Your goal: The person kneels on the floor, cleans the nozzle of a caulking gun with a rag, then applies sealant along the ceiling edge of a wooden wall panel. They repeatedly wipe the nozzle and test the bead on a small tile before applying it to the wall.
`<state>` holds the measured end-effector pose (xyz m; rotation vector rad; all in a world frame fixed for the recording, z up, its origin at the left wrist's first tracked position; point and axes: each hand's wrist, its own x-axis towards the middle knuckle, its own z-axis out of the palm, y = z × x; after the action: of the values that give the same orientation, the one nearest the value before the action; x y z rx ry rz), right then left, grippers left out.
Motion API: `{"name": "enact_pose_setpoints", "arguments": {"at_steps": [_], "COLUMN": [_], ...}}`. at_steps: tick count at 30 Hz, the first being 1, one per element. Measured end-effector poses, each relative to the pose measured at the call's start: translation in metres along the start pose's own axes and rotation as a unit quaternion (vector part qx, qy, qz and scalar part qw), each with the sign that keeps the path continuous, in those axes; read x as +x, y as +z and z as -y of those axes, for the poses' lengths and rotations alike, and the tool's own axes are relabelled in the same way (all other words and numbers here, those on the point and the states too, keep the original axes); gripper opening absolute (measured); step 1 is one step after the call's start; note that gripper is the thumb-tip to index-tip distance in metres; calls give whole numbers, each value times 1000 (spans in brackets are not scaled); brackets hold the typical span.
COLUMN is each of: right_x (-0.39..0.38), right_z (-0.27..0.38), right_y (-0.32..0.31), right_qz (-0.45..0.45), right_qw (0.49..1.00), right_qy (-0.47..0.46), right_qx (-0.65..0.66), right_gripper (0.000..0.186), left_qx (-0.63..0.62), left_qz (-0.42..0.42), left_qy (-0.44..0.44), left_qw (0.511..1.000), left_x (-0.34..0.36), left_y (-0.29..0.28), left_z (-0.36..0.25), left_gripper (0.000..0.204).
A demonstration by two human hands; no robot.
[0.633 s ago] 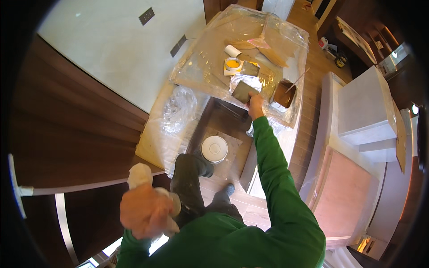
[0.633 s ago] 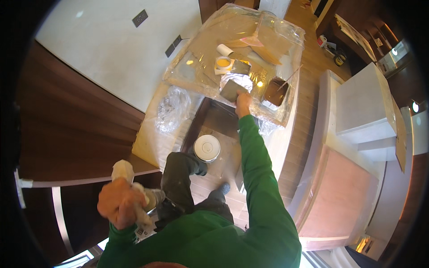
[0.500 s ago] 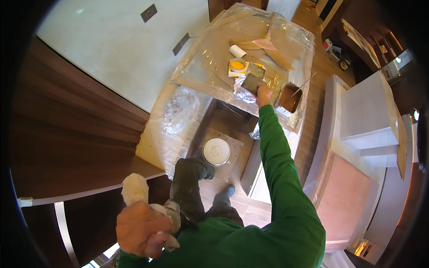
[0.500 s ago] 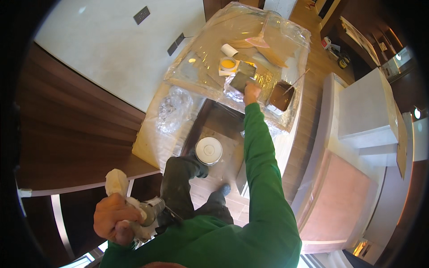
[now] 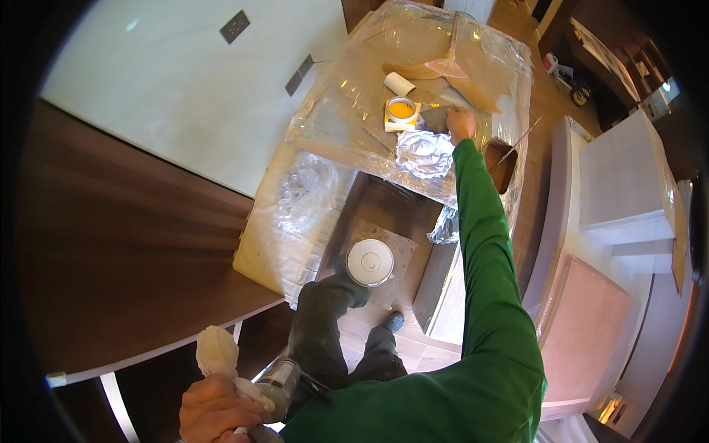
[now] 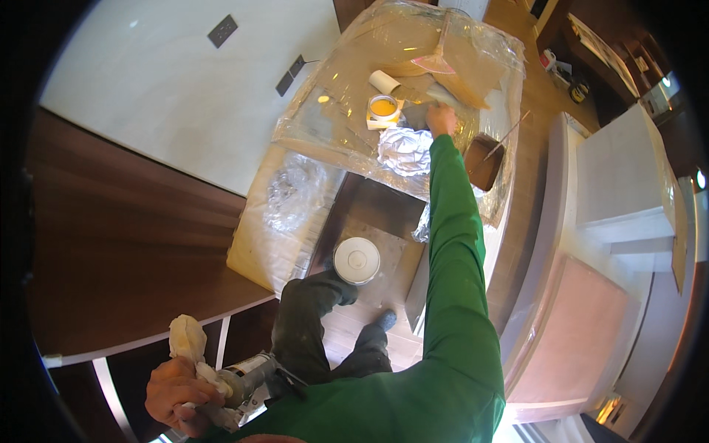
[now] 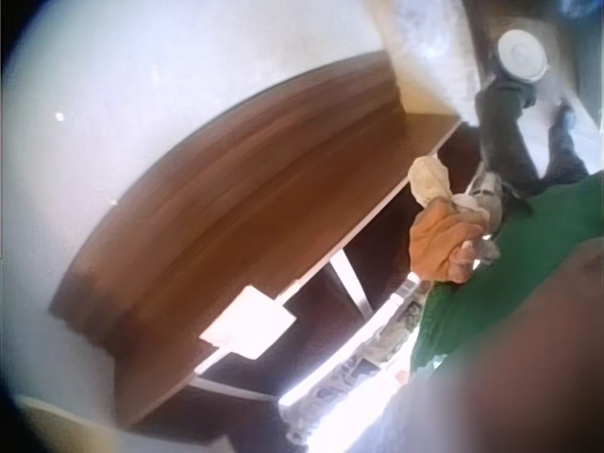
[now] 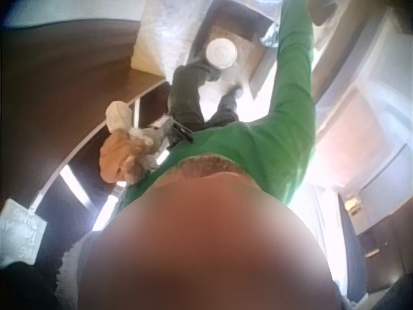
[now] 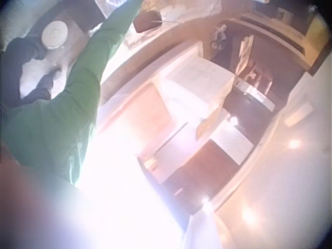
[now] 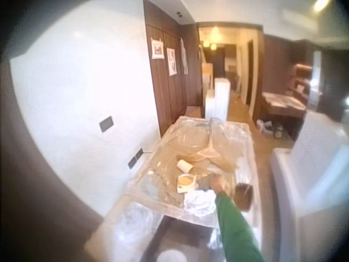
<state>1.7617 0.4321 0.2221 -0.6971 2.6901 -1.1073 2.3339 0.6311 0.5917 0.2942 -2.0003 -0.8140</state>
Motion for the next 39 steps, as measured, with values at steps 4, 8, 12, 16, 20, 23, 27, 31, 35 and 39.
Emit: {"name": "enact_pose_setpoints", "arguments": {"at_steps": [4, 8, 12, 16, 20, 23, 27, 31, 35, 39], "right_x": [7, -68, -272, -457, -508, -505, -505, -525, -564, -587], "right_z": [12, -2, -42, -46, -6, 25, 50, 52, 55, 64], "right_y": [1, -21, -62, -126, -193, -230, -272, -314, -327, -326], "right_qz": [-35, -181, 212, 534, 646, 633, 595, 613, 559, 617], "right_qw": [996, 965, 873, 726, 433, 325, 132, 194, 271, 283], "right_qy": [-74, -161, 88, 248, 248, 129, 62, 50, 157, 213], "right_qx": [18, 98, 431, 354, 577, 691, 791, 764, 768, 703], "right_gripper": [53, 49, 31, 66, 96, 105, 104, 88, 65, 55], "left_qx": [31, 149, -40, -272, -244, -310, -279, -297, -384, -442], "left_qz": [26, -43, -65, -168, -309, -338, -328, -358, -345, -302], "left_qy": [-51, -147, -114, -23, 4, 17, 20, 29, 48, 50], "left_qw": [998, 977, 991, 947, 919, 889, 902, 885, 855, 843], "left_x": [7, -2, 5, 21, 47, 61, 60, 54, 47, 43], "left_y": [2, 1, -40, -66, -68, -65, -69, -65, -61, -60], "left_z": [-2, -16, -23, -16, -27, -33, -45, -47, -47, -43], "left_gripper": [48, 52, 41, 49, 48, 47, 45, 52, 55, 54]}}
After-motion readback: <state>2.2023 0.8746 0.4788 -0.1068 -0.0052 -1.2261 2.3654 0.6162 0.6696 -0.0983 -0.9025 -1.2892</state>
